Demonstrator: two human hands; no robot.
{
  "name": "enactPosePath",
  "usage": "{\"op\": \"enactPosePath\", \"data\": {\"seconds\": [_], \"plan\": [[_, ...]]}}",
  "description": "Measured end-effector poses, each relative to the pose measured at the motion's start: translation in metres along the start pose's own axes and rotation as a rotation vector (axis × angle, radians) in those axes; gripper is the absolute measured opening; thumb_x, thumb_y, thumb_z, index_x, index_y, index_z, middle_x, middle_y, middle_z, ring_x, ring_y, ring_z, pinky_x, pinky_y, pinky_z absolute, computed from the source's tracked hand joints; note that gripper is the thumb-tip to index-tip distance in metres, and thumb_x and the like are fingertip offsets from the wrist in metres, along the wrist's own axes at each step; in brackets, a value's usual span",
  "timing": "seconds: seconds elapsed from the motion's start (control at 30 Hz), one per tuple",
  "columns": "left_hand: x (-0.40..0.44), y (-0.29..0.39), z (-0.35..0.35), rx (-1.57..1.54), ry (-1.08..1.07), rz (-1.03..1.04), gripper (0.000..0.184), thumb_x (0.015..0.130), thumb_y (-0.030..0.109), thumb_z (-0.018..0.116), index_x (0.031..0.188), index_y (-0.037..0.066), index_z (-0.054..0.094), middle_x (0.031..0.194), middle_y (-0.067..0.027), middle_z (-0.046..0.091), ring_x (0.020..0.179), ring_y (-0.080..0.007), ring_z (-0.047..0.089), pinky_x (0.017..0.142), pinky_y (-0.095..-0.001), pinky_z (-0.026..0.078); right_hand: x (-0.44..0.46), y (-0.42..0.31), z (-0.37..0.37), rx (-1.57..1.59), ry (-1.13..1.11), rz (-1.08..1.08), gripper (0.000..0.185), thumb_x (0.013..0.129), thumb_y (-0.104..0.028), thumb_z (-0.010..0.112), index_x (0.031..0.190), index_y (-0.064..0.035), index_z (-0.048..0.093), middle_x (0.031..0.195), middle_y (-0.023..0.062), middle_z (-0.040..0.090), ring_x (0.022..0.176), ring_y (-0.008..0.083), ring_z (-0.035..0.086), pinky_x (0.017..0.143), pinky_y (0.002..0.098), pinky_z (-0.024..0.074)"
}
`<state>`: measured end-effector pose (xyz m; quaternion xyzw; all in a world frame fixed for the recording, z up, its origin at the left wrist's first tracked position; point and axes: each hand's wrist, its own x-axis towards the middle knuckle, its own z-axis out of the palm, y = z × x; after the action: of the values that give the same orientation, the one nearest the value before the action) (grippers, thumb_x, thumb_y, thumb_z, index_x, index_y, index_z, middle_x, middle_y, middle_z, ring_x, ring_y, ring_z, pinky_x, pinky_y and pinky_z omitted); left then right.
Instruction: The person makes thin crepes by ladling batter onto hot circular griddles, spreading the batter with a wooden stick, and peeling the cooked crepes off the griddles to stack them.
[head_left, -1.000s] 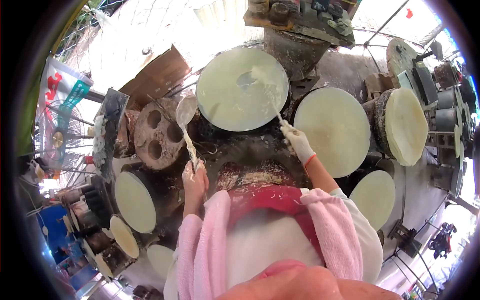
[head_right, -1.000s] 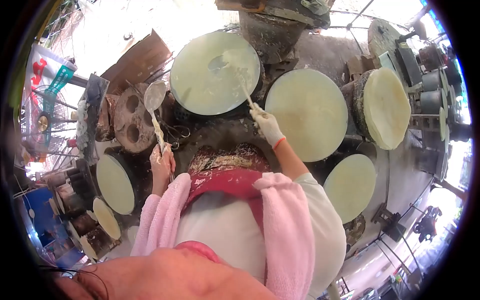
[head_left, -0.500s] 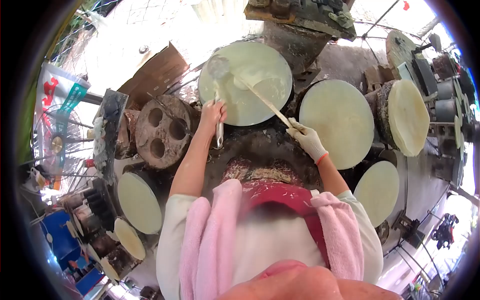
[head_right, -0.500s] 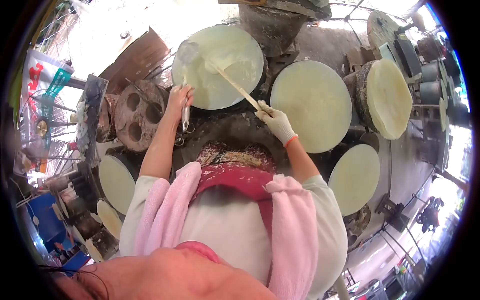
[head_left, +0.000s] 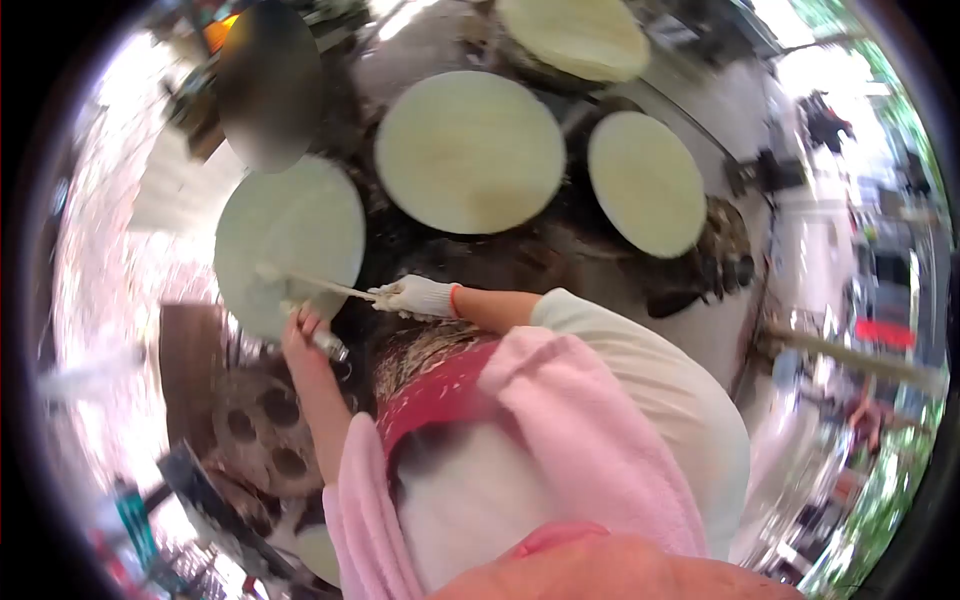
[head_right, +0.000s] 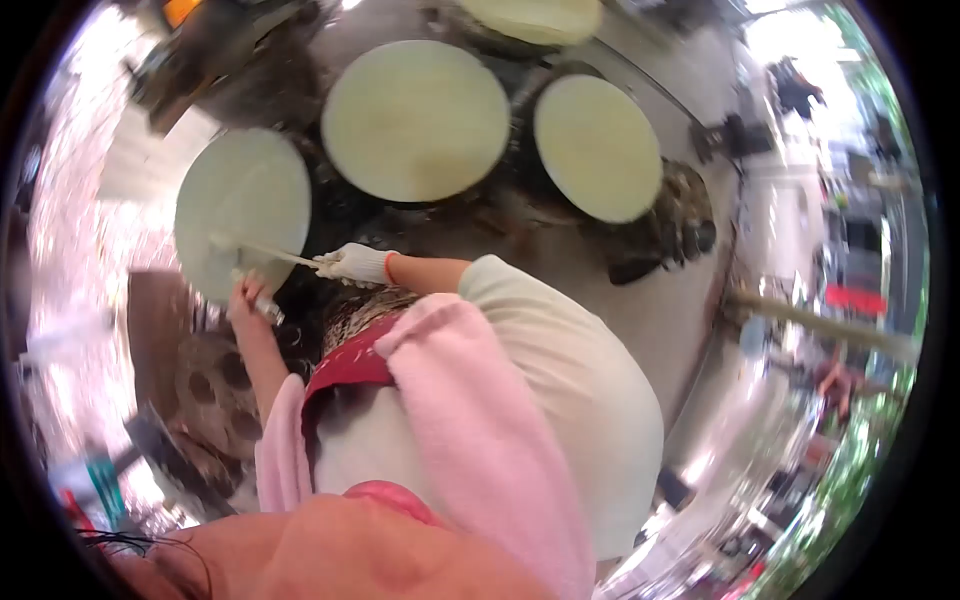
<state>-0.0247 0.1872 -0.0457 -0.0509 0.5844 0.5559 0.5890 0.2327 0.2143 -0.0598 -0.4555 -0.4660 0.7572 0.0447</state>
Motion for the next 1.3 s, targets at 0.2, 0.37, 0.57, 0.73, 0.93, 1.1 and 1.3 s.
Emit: {"op": "enactPosePath", "data": {"seconds": [0.2, 0.37, 0.57, 0.73, 0.93, 1.1, 1.3], "plan": [[-0.073, -0.036, -0.089, -1.285, -0.903, 0.059, 0.028, 0.097, 0.001, 0.042, 0.122, -0.010, 0.046, 0.071, 0.0020, 0.046, 0.045, -0.0012, 0.040, 0.044, -0.0146, 0.033, -0.022, -0.062, -0.008, 0.198, 0.059, -0.127, 0.036, 0.093, -0.031, 0.066, 0.127, -0.0198, 0.063, 0.069, -0.0112, 0.049, 0.051, 0.0005, 0.038, 0.043, 0.0188, 0.0281], [-0.145, -0.008, -0.046, -0.584, -0.670, 0.390, 0.035, 0.102, 0.029, 0.049, 0.099, -0.006, 0.047, 0.058, 0.0057, 0.038, 0.031, -0.0033, 0.031, 0.030, -0.0181, 0.025, 0.063, -0.077, -0.059, -0.126, 0.179, -0.301, 0.034, 0.093, -0.030, 0.066, 0.125, -0.0199, 0.066, 0.062, -0.0112, 0.045, 0.044, -0.0007, 0.032, 0.040, 0.0175, 0.0235], [-0.170, -0.025, -0.033, -0.587, -0.263, 0.412, 0.033, 0.100, 0.033, 0.050, 0.098, 0.001, 0.054, 0.061, 0.0088, 0.038, 0.038, -0.0007, 0.031, 0.045, -0.0222, 0.032, 0.176, -0.042, -0.089, -0.369, -0.011, -0.358, 0.042, 0.096, -0.019, 0.062, 0.137, -0.0144, 0.056, 0.077, -0.0109, 0.055, 0.050, -0.0011, 0.034, 0.044, 0.0171, 0.0263], [-0.278, -0.137, -0.085, -0.638, -0.146, 0.557, 0.035, 0.101, 0.035, 0.049, 0.099, 0.000, 0.052, 0.063, 0.0088, 0.038, 0.039, 0.0006, 0.032, 0.047, -0.0219, 0.034, 0.127, -0.006, -0.096, -0.574, 0.006, -0.493, 0.046, 0.095, -0.017, 0.062, 0.140, -0.0153, 0.052, 0.077, -0.0094, 0.053, 0.050, 0.0008, 0.037, 0.041, 0.0180, 0.0268], [-0.386, -0.266, -0.136, -0.796, 0.139, 0.739, 0.034, 0.100, 0.031, 0.049, 0.098, -0.003, 0.051, 0.062, 0.0056, 0.040, 0.038, -0.0028, 0.033, 0.043, -0.0220, 0.030, 0.050, 0.033, 0.007, -0.562, -0.235, -0.503, 0.044, 0.096, -0.020, 0.061, 0.139, -0.0153, 0.051, 0.069, -0.0084, 0.047, 0.048, 0.0009, 0.037, 0.038, 0.0185, 0.0276], [-0.494, -0.385, -0.152, -0.975, 0.442, 0.863, 0.030, 0.100, 0.024, 0.049, 0.095, -0.005, 0.052, 0.061, 0.0026, 0.040, 0.039, -0.0034, 0.032, 0.039, -0.0212, 0.022, -0.120, 0.070, 0.187, -0.681, -0.534, -0.384, 0.048, 0.097, -0.021, 0.058, 0.143, -0.0126, 0.045, 0.067, -0.0083, 0.041, 0.047, 0.0005, 0.034, 0.040, 0.0175, 0.0270], [-0.589, -0.545, -0.150, -1.242, 0.744, 0.910, 0.030, 0.097, 0.024, 0.054, 0.097, -0.006, 0.054, 0.061, 0.0013, 0.038, 0.039, -0.0071, 0.034, 0.037, -0.0237, 0.022, -0.239, 0.208, 0.283, -1.062, -1.123, -0.095, 0.050, 0.094, -0.018, 0.062, 0.142, -0.0127, 0.048, 0.062, -0.0101, 0.041, 0.045, 0.0003, 0.033, 0.040, 0.0173, 0.0258]]}}
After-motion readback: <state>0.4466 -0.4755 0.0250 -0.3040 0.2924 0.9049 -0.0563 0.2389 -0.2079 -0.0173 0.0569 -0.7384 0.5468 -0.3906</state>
